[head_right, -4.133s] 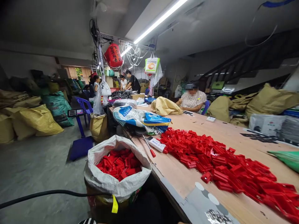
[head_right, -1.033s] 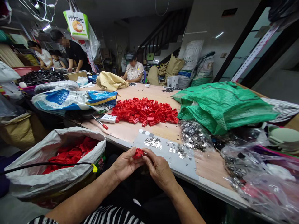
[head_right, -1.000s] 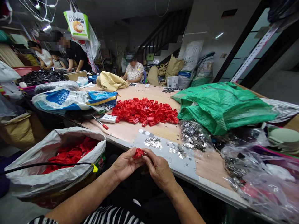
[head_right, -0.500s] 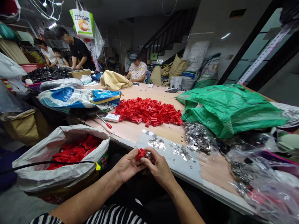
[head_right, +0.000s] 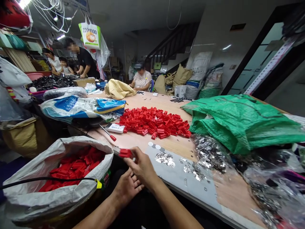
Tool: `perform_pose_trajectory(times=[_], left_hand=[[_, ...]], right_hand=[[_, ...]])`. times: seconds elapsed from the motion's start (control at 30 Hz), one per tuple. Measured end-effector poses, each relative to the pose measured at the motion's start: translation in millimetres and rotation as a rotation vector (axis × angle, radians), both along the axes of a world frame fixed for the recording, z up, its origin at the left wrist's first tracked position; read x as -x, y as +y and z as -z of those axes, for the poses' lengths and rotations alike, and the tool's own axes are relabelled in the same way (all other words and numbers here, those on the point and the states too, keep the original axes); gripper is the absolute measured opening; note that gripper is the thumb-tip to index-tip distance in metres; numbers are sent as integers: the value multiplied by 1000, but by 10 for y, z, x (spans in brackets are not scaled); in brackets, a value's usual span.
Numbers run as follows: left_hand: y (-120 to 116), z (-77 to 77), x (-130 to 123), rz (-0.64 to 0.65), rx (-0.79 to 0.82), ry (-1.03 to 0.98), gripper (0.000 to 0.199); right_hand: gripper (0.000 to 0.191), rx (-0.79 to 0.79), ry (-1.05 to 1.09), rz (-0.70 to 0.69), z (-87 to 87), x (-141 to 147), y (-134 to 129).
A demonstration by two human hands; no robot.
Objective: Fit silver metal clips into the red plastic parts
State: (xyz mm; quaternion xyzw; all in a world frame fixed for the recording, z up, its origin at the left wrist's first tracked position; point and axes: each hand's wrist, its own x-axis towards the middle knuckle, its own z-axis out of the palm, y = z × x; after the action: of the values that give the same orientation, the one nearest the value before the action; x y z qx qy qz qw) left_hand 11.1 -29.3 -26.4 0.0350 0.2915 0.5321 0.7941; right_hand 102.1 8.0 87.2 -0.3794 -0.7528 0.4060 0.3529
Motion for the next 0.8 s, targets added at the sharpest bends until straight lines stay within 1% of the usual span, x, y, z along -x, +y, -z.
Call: perform_pose_trajectory(times=[0.1,0.13,0.17,0.2,0.23,0.27,0.3,0.33,0.43,0.5,0.6,0.7,0.8], left_hand=[[14,219,92,-56,36,33,36],[15,279,134,-71,62,44,35],[12,332,180,-79,90,54,34],[6,378,226,-84,115,61,34],[-3,417,271,-84,127,58,36],[-14,452,310,-75,120,40,37],[-26,483,341,-60,97,13,38],[-36,512,363,-38,66,-17,38],[-38,589,383,55,-21,-97,35],[-15,634,375,113,-49,-135,36],[27,692,371,167,-67,-164,36],[47,737,390,203,-83,-174,36],[43,762,409,223,-105,-173,36]], right_hand=[[49,12,11,-294,-69,383,62],[55,-4,4,-340,-61,456,121],[55,-33,-16,-334,-35,489,206],[52,-75,-63,-275,8,480,317],[45,-124,-134,-176,63,432,449],[41,-197,-275,-32,127,350,596],[38,-260,-469,106,192,243,749],[38,-262,-550,201,253,123,901],[38,-208,-714,380,388,-216,1287],[34,-160,-811,450,435,-351,1460],[25,-113,-903,496,477,-408,1601],[23,-100,-927,517,510,-397,1646],[21,-90,-901,532,498,-410,1640]])
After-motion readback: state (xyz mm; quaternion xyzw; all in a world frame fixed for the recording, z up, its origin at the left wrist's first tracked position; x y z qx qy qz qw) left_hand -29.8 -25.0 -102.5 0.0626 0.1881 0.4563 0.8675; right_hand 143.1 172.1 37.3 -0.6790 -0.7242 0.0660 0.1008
